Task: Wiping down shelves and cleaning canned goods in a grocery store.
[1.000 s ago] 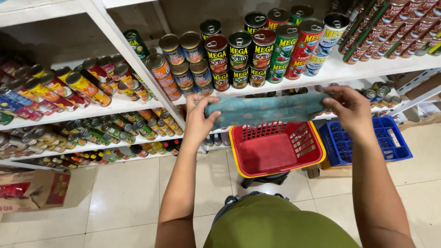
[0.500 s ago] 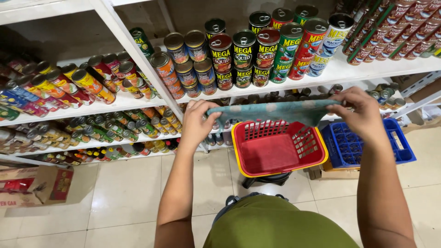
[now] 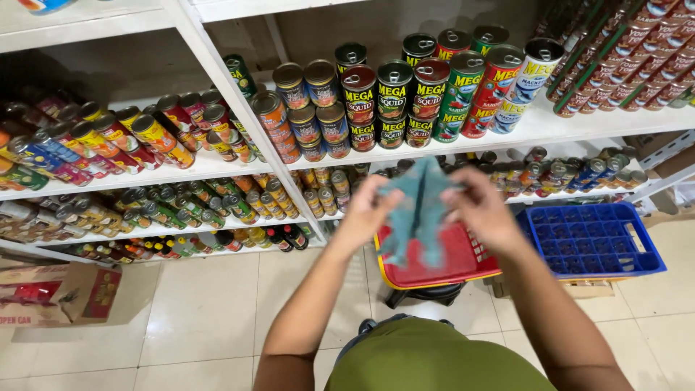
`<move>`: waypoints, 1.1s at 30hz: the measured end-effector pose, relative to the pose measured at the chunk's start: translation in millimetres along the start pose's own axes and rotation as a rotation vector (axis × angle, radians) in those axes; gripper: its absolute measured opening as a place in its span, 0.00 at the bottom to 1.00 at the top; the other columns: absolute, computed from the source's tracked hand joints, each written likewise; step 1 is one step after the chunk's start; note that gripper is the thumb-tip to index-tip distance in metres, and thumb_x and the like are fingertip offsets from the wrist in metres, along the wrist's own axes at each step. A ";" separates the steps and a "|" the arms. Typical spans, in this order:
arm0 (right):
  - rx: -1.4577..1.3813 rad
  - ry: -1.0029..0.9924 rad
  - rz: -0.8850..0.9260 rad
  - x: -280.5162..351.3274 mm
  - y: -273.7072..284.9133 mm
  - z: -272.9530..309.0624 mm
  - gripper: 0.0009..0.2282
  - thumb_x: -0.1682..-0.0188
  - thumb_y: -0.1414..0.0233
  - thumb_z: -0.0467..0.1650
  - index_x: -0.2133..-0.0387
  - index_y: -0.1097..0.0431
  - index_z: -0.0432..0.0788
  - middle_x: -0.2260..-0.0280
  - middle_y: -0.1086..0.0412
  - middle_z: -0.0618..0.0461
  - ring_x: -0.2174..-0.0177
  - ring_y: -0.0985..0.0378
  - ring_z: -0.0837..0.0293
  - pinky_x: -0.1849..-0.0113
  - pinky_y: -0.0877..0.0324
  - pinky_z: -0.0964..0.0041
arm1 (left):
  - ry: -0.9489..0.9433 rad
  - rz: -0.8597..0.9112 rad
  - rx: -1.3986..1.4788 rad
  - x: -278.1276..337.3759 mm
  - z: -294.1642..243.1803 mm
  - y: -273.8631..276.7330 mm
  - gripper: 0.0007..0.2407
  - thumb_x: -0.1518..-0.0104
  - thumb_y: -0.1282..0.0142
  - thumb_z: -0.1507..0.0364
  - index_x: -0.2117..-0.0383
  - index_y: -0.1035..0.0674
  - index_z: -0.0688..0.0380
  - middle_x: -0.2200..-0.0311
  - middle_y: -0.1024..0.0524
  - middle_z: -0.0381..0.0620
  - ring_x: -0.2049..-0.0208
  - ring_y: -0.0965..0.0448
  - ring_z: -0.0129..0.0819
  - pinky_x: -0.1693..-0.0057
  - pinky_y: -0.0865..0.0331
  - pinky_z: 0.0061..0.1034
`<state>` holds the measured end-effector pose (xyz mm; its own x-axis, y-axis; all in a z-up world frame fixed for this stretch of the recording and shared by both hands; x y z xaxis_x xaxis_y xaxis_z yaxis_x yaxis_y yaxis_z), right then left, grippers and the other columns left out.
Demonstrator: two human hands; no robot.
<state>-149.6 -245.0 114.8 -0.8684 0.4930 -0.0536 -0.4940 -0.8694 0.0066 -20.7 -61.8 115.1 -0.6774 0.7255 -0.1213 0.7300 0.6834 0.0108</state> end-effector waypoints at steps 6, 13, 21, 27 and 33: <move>0.592 0.740 0.217 36.1 -67.1 88.9 0.23 0.57 0.46 0.24 0.45 0.26 0.46 0.50 0.33 0.48 0.56 0.31 0.49 0.51 0.30 0.55 | -0.117 0.061 0.202 -11.0 15.9 -3.1 0.22 0.47 0.31 0.74 0.49 0.31 0.55 0.63 0.22 0.39 0.61 0.21 0.23 0.51 0.24 0.21; 0.473 0.721 0.081 41.1 -89.1 45.0 0.42 0.60 0.35 0.45 0.32 0.45 0.49 0.33 0.62 0.33 0.33 0.58 0.32 0.35 0.59 0.35 | -0.103 0.016 0.308 -16.8 14.7 -1.7 0.18 0.41 0.40 0.77 0.46 0.31 0.58 0.61 0.23 0.41 0.63 0.22 0.21 0.57 0.23 0.17; -0.298 0.053 -0.144 -6.1 -72.2 -12.3 0.40 0.58 0.38 0.27 0.30 0.51 0.49 0.41 0.37 0.41 0.47 0.30 0.49 0.47 0.30 0.52 | -0.087 0.082 0.245 -55.6 -27.6 23.1 0.14 0.36 0.42 0.66 0.47 0.23 0.57 0.52 0.22 0.51 0.55 0.18 0.36 0.57 0.18 0.29; 0.321 0.679 -0.167 -67.5 -53.7 119.3 0.39 0.59 0.40 0.22 0.31 0.49 0.40 0.32 0.52 0.31 0.33 0.52 0.33 0.35 0.56 0.38 | -0.447 -0.228 0.075 -123.5 -93.1 79.3 0.11 0.36 0.43 0.68 0.52 0.21 0.57 0.55 0.23 0.50 0.52 0.24 0.34 0.48 0.25 0.32; 0.846 1.349 -0.209 -144.6 -91.6 298.4 0.33 0.56 0.57 0.12 0.34 0.36 0.43 0.32 0.53 0.32 0.32 0.47 0.28 0.32 0.44 0.35 | -1.066 -0.463 -0.269 -204.9 -226.1 116.8 0.16 0.27 0.57 0.60 0.40 0.30 0.53 0.39 0.34 0.46 0.33 0.35 0.43 0.28 0.37 0.38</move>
<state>8.3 -227.1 420.0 -0.3415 -0.1909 -0.9203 -0.8720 -0.3010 0.3860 182.9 -112.3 365.6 -0.3619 0.0591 -0.9303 0.3073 0.9498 -0.0592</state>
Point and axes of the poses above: each hand's wrist, its own x-axis away from the middle knuckle, its own y-axis out of the back of the hand, z = x × y, the point moved 7 cm from there along -x, towards the middle knuckle
